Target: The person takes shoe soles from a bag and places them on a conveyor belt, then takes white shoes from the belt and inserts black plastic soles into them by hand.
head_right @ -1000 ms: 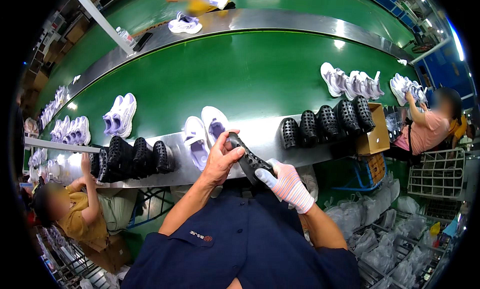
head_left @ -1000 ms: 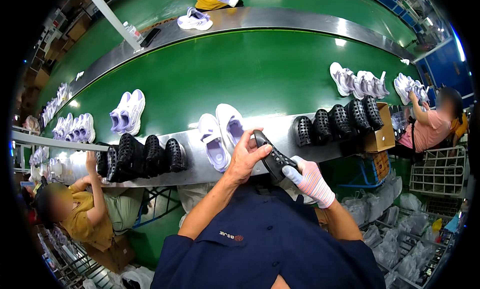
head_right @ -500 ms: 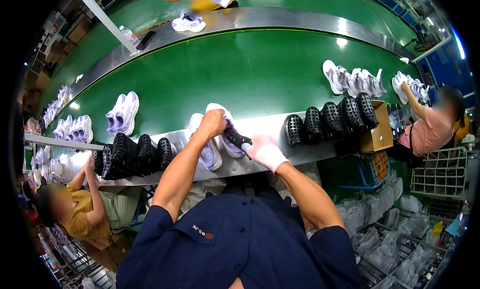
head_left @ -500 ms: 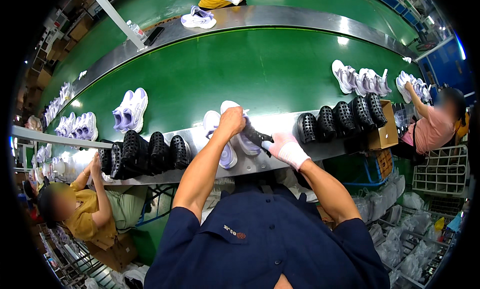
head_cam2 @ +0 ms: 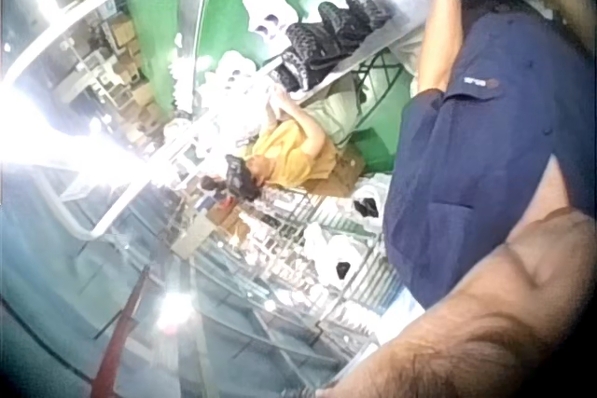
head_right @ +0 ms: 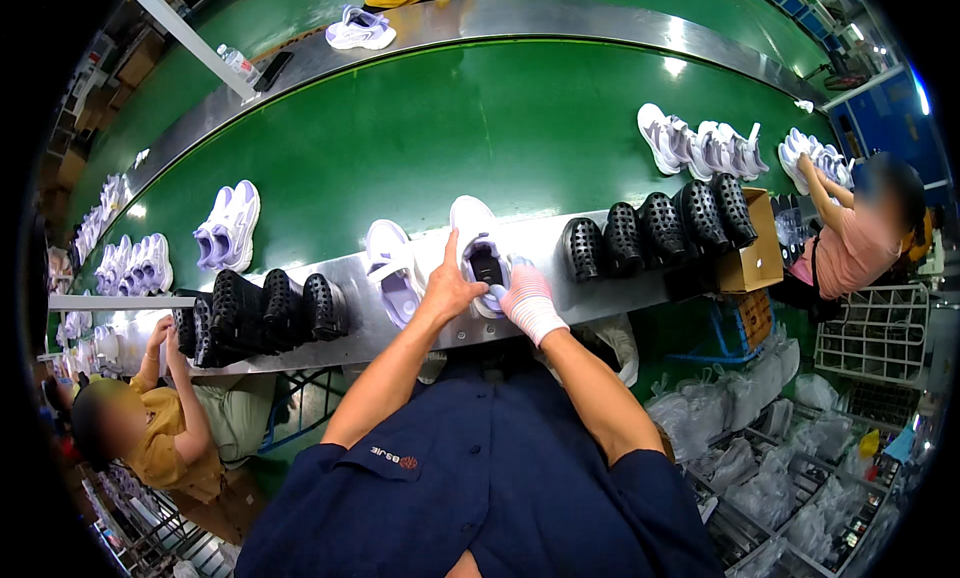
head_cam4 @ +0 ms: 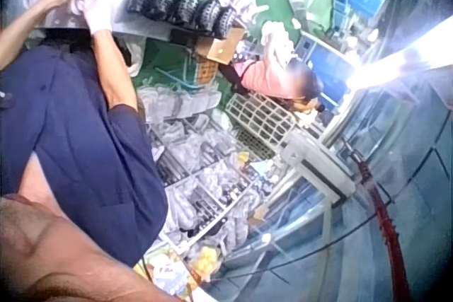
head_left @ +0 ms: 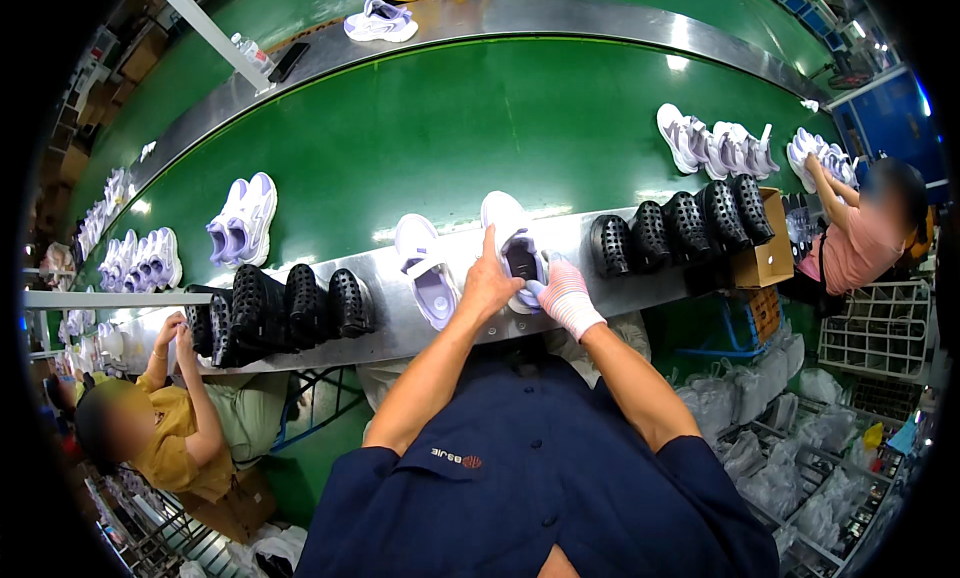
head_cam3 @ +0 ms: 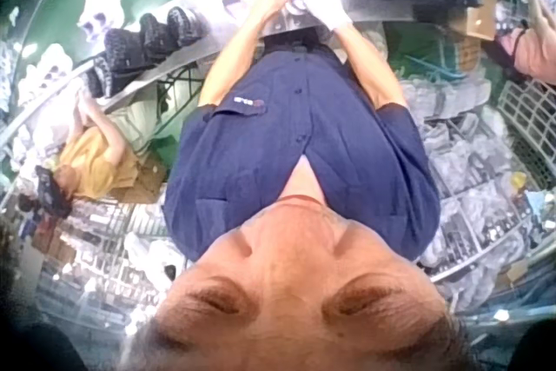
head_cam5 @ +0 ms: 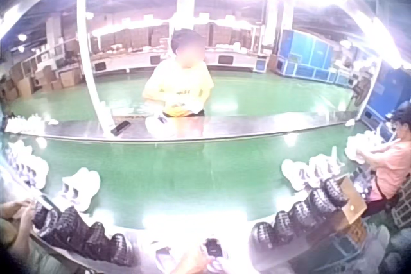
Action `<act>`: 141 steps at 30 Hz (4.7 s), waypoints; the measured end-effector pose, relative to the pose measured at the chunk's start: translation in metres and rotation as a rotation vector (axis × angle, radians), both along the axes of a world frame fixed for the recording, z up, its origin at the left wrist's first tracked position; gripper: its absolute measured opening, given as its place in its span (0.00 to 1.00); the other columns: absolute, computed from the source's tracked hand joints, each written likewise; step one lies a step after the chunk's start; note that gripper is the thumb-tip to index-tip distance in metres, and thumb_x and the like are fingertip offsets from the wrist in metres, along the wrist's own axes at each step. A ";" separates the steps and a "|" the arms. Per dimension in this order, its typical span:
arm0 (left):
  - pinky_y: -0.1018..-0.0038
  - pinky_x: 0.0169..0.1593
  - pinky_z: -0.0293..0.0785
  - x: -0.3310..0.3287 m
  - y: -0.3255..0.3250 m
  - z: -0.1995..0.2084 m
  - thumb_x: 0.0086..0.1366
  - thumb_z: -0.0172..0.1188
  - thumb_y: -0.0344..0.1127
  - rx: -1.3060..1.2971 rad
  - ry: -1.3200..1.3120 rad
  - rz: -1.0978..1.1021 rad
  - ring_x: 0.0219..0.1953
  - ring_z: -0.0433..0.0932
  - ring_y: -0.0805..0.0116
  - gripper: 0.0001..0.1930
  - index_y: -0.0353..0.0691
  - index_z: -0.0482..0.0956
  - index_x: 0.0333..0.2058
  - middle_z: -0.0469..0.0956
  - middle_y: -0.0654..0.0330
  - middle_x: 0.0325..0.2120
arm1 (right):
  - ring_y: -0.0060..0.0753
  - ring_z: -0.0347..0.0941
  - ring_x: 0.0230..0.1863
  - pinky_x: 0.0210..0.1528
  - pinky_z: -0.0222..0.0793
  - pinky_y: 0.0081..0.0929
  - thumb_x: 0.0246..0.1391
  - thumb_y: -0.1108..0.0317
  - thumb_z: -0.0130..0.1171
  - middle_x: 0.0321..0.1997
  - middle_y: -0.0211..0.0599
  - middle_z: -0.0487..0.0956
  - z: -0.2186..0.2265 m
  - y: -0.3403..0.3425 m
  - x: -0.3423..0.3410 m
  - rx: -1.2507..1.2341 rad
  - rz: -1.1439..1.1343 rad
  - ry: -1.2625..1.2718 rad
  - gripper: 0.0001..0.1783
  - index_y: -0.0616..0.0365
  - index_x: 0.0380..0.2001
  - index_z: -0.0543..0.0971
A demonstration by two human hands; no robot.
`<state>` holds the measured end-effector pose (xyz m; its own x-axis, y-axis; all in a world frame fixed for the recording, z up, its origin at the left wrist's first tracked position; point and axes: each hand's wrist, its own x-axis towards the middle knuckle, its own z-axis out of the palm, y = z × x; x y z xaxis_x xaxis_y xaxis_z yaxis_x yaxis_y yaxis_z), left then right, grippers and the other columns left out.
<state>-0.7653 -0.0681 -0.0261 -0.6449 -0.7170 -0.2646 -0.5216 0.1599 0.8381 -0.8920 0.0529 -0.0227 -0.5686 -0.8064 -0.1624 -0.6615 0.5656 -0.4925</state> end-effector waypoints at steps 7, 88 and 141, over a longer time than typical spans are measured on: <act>0.49 0.44 0.78 -0.027 0.016 -0.023 0.57 0.63 0.32 -0.133 -0.299 0.215 0.38 0.83 0.36 0.36 0.31 0.62 0.63 0.83 0.38 0.32 | 0.63 0.81 0.41 0.46 0.76 0.51 0.52 0.51 0.67 0.34 0.58 0.83 -0.020 -0.040 -0.008 0.223 -0.133 0.022 0.23 0.59 0.42 0.77; 0.54 0.67 0.65 0.074 -0.071 -0.009 0.58 0.67 0.36 -0.541 0.041 0.051 0.61 0.70 0.38 0.16 0.31 0.82 0.42 0.78 0.38 0.49 | 0.54 0.84 0.42 0.45 0.78 0.49 0.60 0.54 0.59 0.37 0.52 0.85 0.107 -0.054 0.069 0.427 0.318 0.079 0.19 0.59 0.38 0.84; 0.52 0.57 0.72 0.095 0.042 0.029 0.57 0.62 0.25 -0.459 0.052 -0.206 0.52 0.73 0.38 0.30 0.40 0.70 0.60 0.74 0.38 0.49 | 0.61 0.79 0.46 0.52 0.74 0.48 0.55 0.53 0.63 0.40 0.57 0.81 -0.002 -0.006 -0.002 -0.002 -0.269 0.061 0.23 0.58 0.48 0.81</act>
